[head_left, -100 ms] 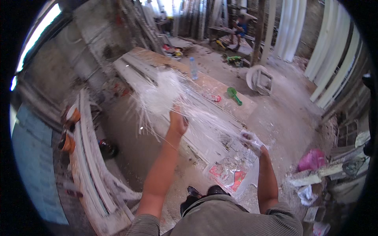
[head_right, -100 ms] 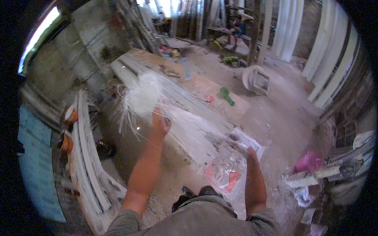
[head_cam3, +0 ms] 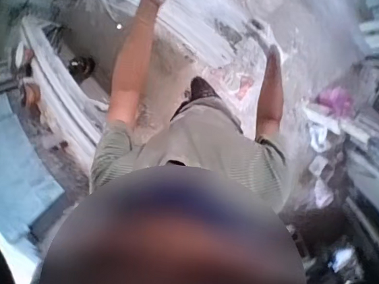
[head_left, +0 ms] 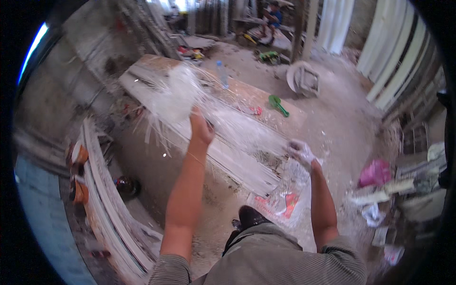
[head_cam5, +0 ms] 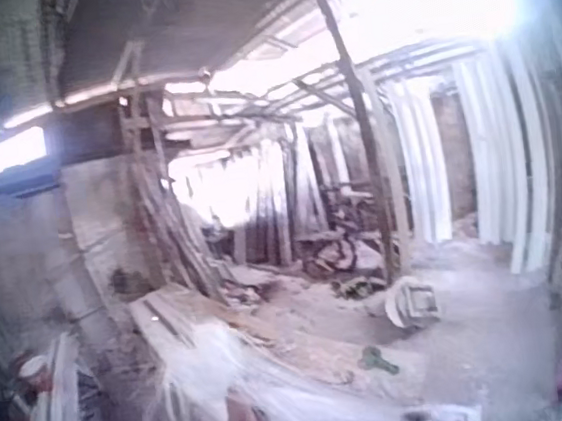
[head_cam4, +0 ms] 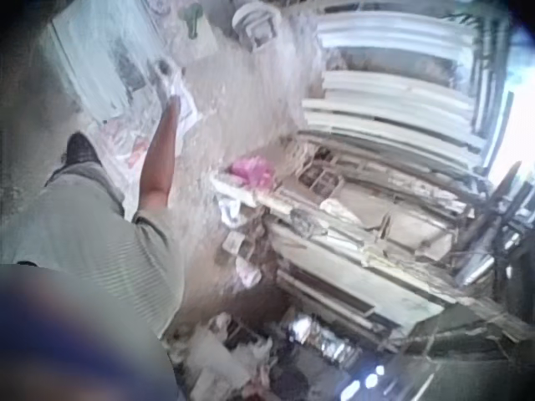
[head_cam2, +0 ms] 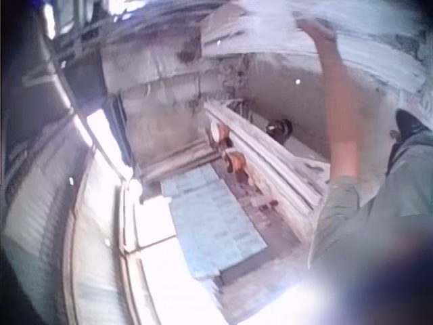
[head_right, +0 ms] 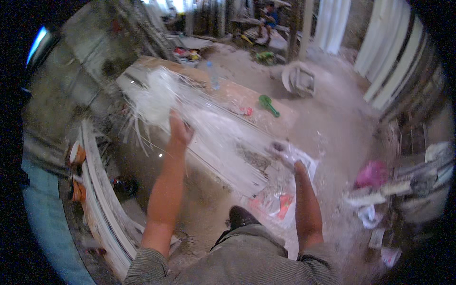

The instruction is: The person applies white fiberglass strands to a long, curved wooden mold, pressing and smoothing the material along its length. The person repeatedly adds and adjusts the strands to cover the surface evenly.

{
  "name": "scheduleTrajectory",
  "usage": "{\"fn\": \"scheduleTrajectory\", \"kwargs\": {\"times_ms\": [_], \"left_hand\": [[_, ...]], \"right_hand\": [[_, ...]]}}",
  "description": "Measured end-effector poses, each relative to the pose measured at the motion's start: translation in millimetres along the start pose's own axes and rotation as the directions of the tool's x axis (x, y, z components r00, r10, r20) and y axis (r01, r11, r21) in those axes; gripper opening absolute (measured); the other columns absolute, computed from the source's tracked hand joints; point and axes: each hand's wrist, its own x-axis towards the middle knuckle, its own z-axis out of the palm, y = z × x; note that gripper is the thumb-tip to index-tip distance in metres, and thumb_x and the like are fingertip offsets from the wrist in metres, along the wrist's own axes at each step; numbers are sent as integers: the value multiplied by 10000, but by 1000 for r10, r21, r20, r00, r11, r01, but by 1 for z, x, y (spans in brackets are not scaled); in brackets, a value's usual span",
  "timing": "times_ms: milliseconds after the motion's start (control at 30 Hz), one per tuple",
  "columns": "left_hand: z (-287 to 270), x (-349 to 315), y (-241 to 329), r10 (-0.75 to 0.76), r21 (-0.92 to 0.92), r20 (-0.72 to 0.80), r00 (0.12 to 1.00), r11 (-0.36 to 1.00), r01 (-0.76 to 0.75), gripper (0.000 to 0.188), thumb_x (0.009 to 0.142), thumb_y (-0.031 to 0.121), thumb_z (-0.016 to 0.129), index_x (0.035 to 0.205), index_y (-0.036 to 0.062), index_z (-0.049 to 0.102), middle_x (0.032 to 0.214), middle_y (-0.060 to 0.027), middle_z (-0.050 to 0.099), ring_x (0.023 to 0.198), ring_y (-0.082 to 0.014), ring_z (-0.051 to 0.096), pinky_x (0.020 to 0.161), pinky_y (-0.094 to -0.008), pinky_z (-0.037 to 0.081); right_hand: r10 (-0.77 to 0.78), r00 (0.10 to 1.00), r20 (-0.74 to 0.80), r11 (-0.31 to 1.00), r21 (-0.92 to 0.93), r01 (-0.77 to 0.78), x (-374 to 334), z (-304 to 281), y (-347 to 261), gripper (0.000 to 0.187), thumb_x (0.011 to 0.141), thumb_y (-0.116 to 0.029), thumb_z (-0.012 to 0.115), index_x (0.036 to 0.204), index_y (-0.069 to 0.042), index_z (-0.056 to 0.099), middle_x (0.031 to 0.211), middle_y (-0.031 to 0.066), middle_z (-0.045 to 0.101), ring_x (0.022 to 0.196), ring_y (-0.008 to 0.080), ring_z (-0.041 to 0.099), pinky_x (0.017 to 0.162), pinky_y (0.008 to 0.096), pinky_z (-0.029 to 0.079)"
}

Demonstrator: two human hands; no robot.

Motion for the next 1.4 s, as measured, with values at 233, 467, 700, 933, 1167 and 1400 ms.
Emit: {"fn": "scheduleTrajectory", "kwargs": {"times_ms": [233, 467, 700, 933, 1167, 1400], "left_hand": [[-30, 195, 50, 62, -189, 180, 982, 982, -27, 301, 990, 410, 505, 1039, 123, 583, 971, -39, 614, 893, -205, 612, 823, -389, 535], [-98, 360, 103, 33, -66, 147, 989, 998, -23, 338, 971, 417, 516, 1060, 101, 595, 998, -69, 627, 906, -248, 620, 856, -436, 529], [-182, 463, 140, 33, -73, 188, 982, 997, -19, 454, 960, 412, 528, 1257, 69, 543, 1182, -135, 617, 1063, -303, 608, 936, -476, 509], [-247, 517, 157, -66, -52, 128, 990, 996, 73, 538, 949, 430, 556, 1338, 65, 489, 1269, -146, 569, 1117, -324, 581, 986, -498, 482], [-276, 527, 145, -45, -67, -10, 999, 997, 44, 680, 966, 552, 461, 1462, 98, 364, 1450, -104, 441, 1330, -262, 384, 1126, -493, 296], [-275, 512, 119, -291, -172, 31, 956, 941, 292, 699, 955, 578, 469, 1467, 113, 370, 1477, -93, 416, 1310, -242, 399, 1062, -446, 350]], "right_hand": [[-59, 952, -301, 998, -22, 55, 129, 47, 0, 330, 876, -279, 725, 1133, -85, 655, 814, 3, 601, 730, 80, 508, 664, 256, 453], [-311, 868, -387, 722, -690, -49, 197, 81, 34, 173, 874, -306, 690, 912, -145, 742, 837, 83, 673, 750, 286, 638, 673, 403, 513], [-464, 853, -239, 386, -921, -49, 194, 92, 72, 185, 866, -301, 675, 1042, -258, 712, 1240, 48, 589, 1113, 278, 570, 935, 462, 457], [-127, 895, -428, 271, -883, -384, 201, 102, 65, 474, 909, -385, 599, 1351, -230, 533, 1409, 88, 487, 1313, 320, 432, 1131, 543, 279], [459, 688, -562, 271, -649, -711, 288, 157, 6, 654, 777, -595, 658, 1104, -29, 689, 1120, 240, 651, 1080, 378, 613, 952, 443, 488], [-280, 944, -171, 815, -562, 140, 444, 388, -93, 907, 773, -489, 749, 1449, -26, 360, 1431, 254, 428, 1302, 422, 434, 1096, 415, 369]]}}
